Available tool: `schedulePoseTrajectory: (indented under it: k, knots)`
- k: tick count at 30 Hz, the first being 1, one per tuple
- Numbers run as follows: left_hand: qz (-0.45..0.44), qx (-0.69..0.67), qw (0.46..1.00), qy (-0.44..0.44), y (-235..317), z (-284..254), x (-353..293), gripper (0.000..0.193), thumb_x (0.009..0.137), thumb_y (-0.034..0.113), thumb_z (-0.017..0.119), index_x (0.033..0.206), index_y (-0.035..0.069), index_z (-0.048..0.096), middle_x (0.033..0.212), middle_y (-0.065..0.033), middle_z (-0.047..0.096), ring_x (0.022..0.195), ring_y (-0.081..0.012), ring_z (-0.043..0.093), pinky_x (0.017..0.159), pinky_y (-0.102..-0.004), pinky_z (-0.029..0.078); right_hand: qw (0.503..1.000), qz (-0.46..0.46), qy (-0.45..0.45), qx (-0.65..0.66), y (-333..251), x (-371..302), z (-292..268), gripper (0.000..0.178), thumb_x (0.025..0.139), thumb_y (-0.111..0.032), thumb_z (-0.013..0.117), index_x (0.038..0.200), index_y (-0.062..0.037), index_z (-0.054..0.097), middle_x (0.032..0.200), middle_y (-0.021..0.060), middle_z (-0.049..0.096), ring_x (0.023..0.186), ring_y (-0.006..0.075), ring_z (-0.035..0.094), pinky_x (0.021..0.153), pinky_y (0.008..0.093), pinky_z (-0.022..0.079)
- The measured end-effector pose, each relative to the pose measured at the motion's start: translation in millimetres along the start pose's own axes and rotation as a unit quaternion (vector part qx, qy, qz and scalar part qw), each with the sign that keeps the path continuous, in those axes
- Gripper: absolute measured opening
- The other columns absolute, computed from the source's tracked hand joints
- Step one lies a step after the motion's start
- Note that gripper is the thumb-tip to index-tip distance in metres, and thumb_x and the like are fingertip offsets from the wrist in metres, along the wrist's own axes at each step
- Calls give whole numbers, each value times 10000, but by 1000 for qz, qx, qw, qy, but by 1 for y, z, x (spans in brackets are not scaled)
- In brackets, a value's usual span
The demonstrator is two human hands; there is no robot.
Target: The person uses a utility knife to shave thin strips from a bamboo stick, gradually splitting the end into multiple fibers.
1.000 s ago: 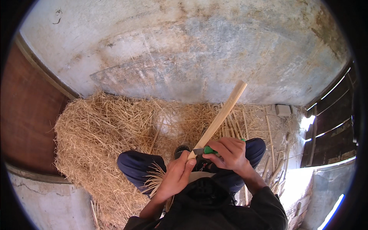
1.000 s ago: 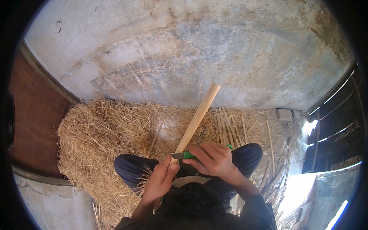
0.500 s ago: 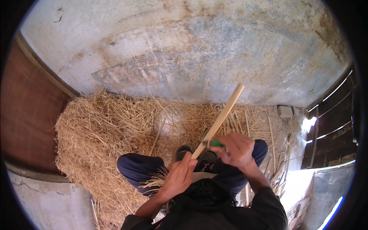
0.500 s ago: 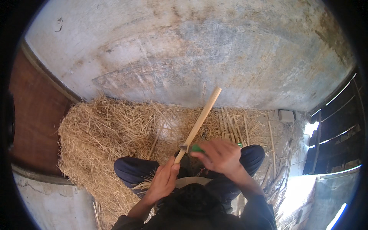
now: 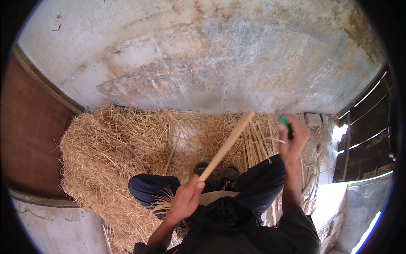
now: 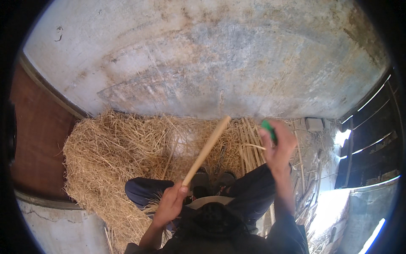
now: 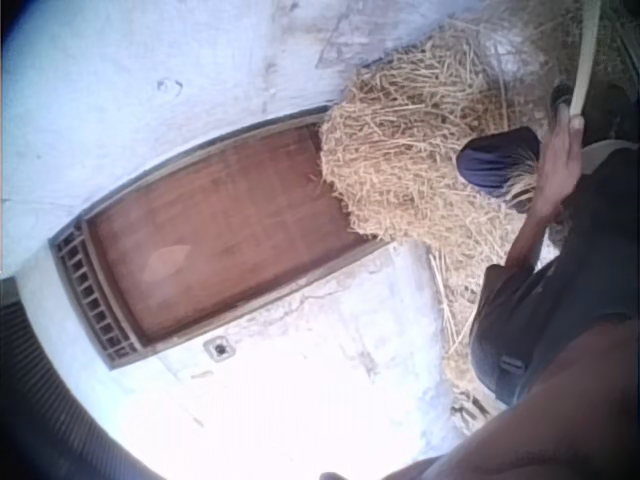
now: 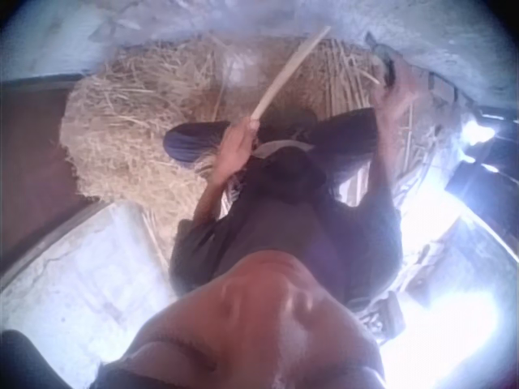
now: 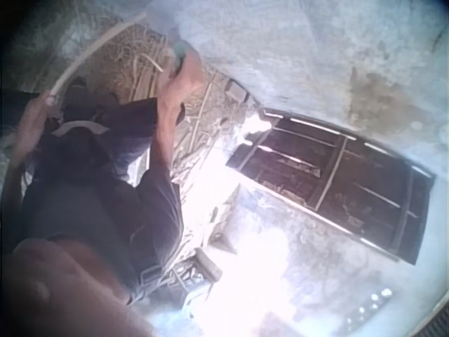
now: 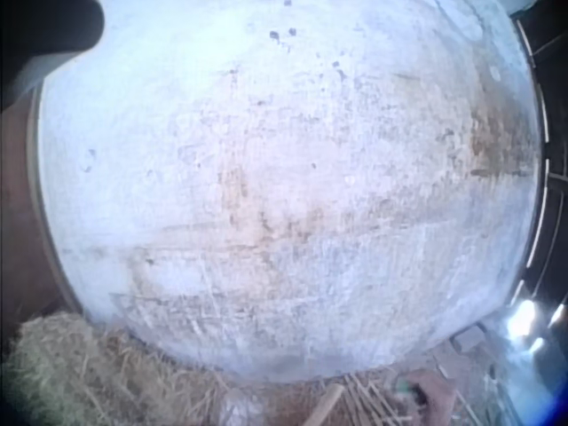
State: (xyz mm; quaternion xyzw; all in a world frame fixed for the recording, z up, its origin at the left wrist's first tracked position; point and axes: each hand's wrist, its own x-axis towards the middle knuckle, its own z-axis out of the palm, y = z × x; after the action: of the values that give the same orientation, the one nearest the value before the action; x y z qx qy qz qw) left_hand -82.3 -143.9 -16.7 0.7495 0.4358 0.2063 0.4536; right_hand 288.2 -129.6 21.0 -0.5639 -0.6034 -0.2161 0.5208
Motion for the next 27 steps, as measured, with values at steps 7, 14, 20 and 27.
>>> schedulePoseTrajectory:
  k: [7, 14, 20, 27]
  knots:
    - [-4, -124, 992, -30, 3, -2, 19, 495, 1214, 447, 417, 1123, -16, 566, 767, -139, 558, 699, -312, 586, 677, -458, 447, 977, -75, -167, 111, -78, -31, 19, 320, 870, -336, 913, 1045, -92, 801, 797, 33, 689, 657, 212, 705, 555, 337, 544]
    - [-1, -165, 984, -66, 23, 1, 21, 515, 1213, 464, 395, 1139, -16, 566, 775, -136, 550, 706, -311, 554, 697, -443, 438, 971, -110, -179, 113, -90, -33, 28, 371, 836, -387, 930, 1036, -105, 796, 786, 8, 668, 647, 194, 701, 556, 322, 548]
    - [16, -170, 982, -78, 27, -1, 20, 517, 1213, 462, 394, 1160, -19, 574, 795, -141, 573, 720, -323, 569, 712, -442, 451, 968, -126, -188, 110, -89, -31, 24, 374, 831, -386, 931, 1041, -108, 795, 789, 6, 669, 638, 182, 702, 553, 307, 543]
    - [4, -93, 995, -26, 23, 9, 12, 497, 1210, 370, 453, 1382, -77, 583, 896, -232, 684, 818, -445, 657, 770, -536, 473, 968, -135, -189, 96, -97, -24, 16, 344, 844, -388, 916, 1029, -124, 796, 778, -7, 661, 629, 173, 691, 554, 307, 527]
